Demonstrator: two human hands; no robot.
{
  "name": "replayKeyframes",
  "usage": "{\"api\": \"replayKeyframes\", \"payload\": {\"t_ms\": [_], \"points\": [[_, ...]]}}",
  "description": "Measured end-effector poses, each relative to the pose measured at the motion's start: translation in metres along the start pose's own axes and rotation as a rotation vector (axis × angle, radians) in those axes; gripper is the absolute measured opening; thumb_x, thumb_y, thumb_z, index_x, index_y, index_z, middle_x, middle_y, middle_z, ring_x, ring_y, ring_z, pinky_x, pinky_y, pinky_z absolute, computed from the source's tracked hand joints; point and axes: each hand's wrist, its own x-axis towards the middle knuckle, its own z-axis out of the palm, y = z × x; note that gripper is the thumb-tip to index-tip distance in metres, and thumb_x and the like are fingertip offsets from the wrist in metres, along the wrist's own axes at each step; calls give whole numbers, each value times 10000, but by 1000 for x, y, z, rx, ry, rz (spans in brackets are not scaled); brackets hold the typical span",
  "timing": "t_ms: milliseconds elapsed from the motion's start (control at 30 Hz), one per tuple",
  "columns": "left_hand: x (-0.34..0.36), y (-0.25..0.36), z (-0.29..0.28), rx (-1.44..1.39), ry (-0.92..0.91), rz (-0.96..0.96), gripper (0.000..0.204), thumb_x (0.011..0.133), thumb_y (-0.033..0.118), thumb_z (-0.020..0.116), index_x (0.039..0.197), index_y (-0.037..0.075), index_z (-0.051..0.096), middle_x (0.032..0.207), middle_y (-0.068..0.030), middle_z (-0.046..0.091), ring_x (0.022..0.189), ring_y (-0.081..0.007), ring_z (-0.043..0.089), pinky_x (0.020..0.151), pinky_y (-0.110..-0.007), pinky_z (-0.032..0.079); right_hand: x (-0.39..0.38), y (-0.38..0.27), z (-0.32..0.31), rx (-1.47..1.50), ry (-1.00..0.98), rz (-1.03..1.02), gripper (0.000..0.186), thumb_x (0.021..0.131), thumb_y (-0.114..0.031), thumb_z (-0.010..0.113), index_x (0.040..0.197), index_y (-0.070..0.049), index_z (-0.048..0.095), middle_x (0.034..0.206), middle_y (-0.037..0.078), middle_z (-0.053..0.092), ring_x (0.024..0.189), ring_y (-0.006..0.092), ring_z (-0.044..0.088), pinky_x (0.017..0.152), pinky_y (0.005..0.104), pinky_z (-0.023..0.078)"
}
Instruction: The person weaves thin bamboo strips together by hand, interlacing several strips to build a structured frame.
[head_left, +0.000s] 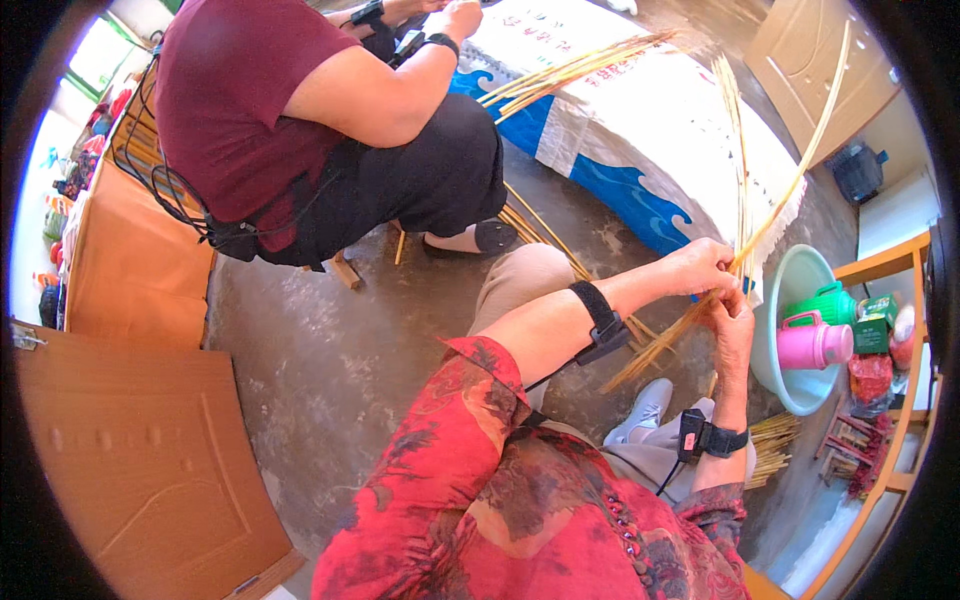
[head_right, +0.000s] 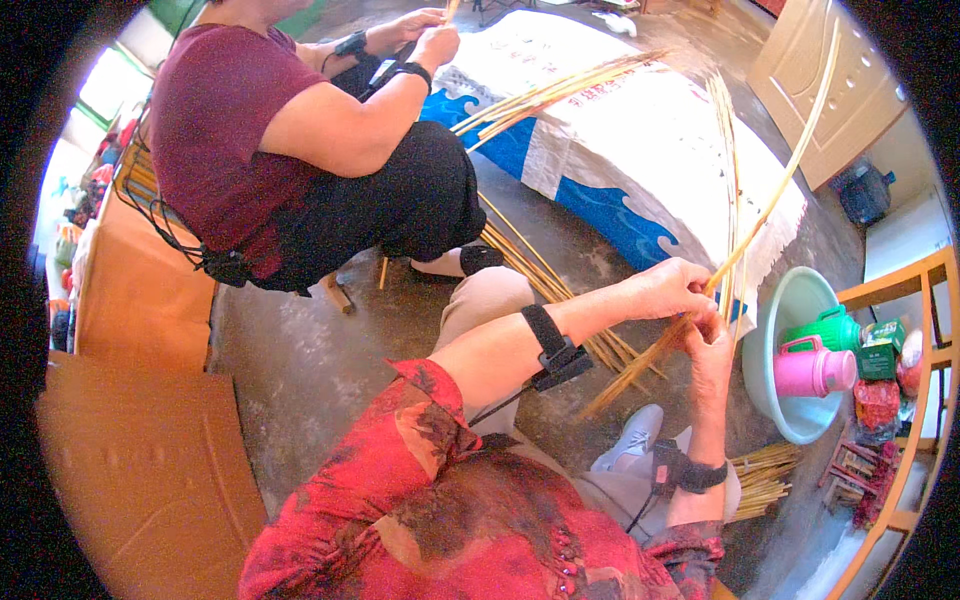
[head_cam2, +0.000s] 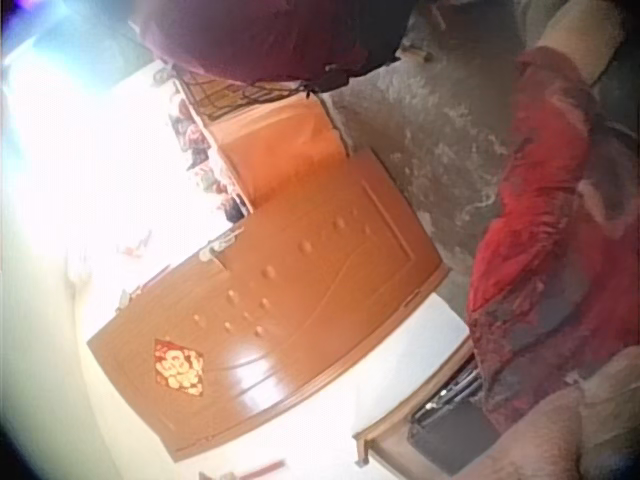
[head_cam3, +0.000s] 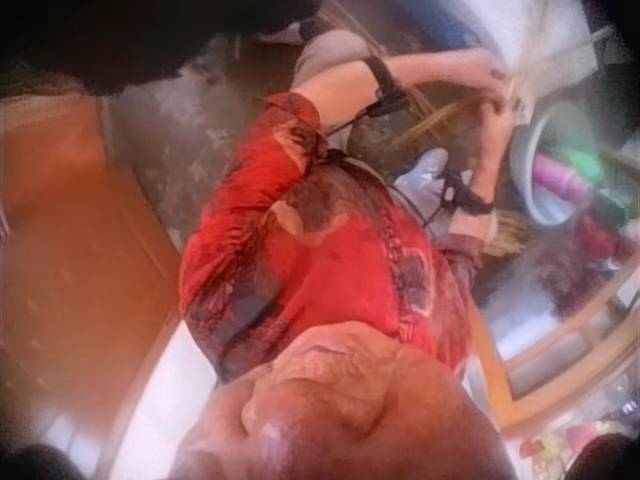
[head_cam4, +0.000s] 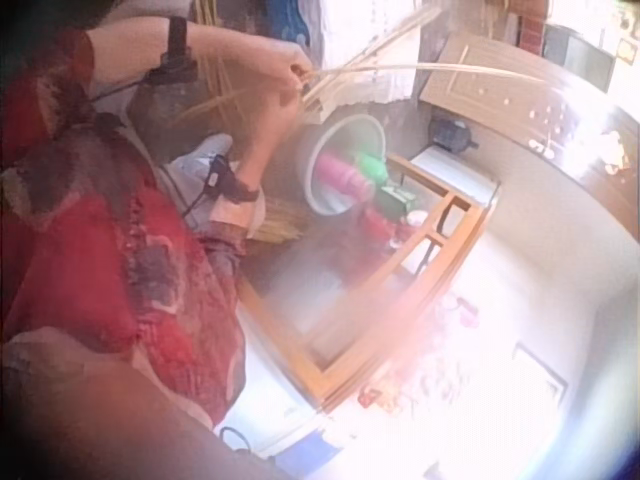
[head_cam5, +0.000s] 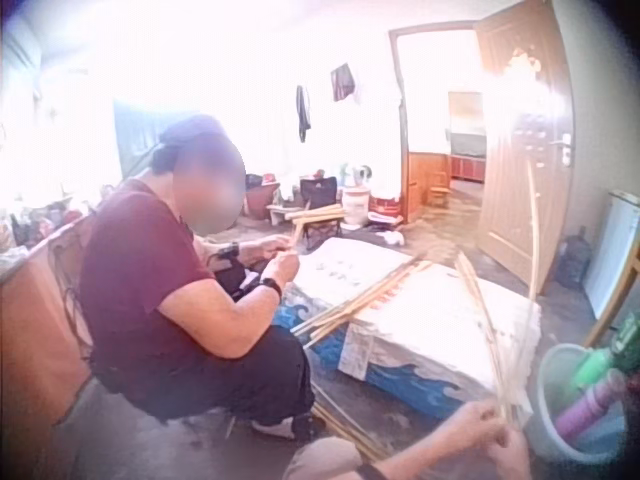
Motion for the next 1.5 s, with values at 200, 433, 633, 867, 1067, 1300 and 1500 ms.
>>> {"api": "replayKeyframes", "payload": {"t_ms": [200, 433, 633, 867, 1067, 1300, 1500], "points": [[-6, 4, -6, -106, 46, -93, 244, 724, 201, 617, 757, -36, 570, 637, -62, 575, 601, -121, 549, 547, -305, 449, 5, 2, 0, -119, -41, -34, 88, 822, -104, 543, 867, -41, 501, 794, 12, 549, 687, 97, 545, 613, 226, 458], [-6, -2, -7, 137, 119, 18, 278, 722, 235, 611, 745, -36, 554, 647, -150, 581, 614, -209, 579, 565, -334, 443, 8, 4, 9, -247, 66, -142, 158, 792, -15, 530, 948, -2, 506, 838, 37, 557, 748, 100, 535, 666, 231, 442], [-9, 0, -5, 144, 127, 60, 272, 729, 236, 591, 747, -30, 537, 678, -185, 578, 652, -315, 581, 587, -373, 443, 11, 7, 9, -317, 54, -154, 247, 798, 1, 518, 1044, 13, 494, 911, 51, 554, 829, 112, 532, 730, 236, 432], [-8, 0, -2, 200, 101, 119, 278, 737, 242, 570, 762, -32, 527, 712, -221, 570, 717, -363, 575, 613, -403, 449, 13, 14, 5, -186, 24, -157, 187, 817, -55, 511, 1003, -38, 506, 820, -12, 529, 695, 66, 493, 609, 200, 394], [-9, 2, -5, 197, 126, 79, 283, 741, 246, 574, 763, -33, 533, 694, -219, 569, 692, -356, 578, 597, -397, 445, 6, 0, 11, 6, -52, -57, 151, 832, -80, 494, 980, -62, 515, 826, -27, 530, 696, 54, 488, 624, 196, 395], [-10, 6, -7, 93, 72, 46, 302, 749, 264, 576, 812, -31, 564, 691, -193, 588, 652, -277, 597, 590, -357, 453, 4, 1, 3, 110, -114, 8, 134, 838, -111, 515, 968, -77, 521, 836, -28, 558, 711, 64, 516, 643, 205, 414], [-7, 5, -5, 80, 58, 30, 306, 747, 260, 576, 813, -39, 565, 678, -174, 592, 641, -233, 597, 585, -344, 458, 6, 6, 1, 45, -50, -63, 123, 841, -123, 518, 950, -66, 524, 840, -1, 573, 707, 73, 527, 644, 208, 419]]}}
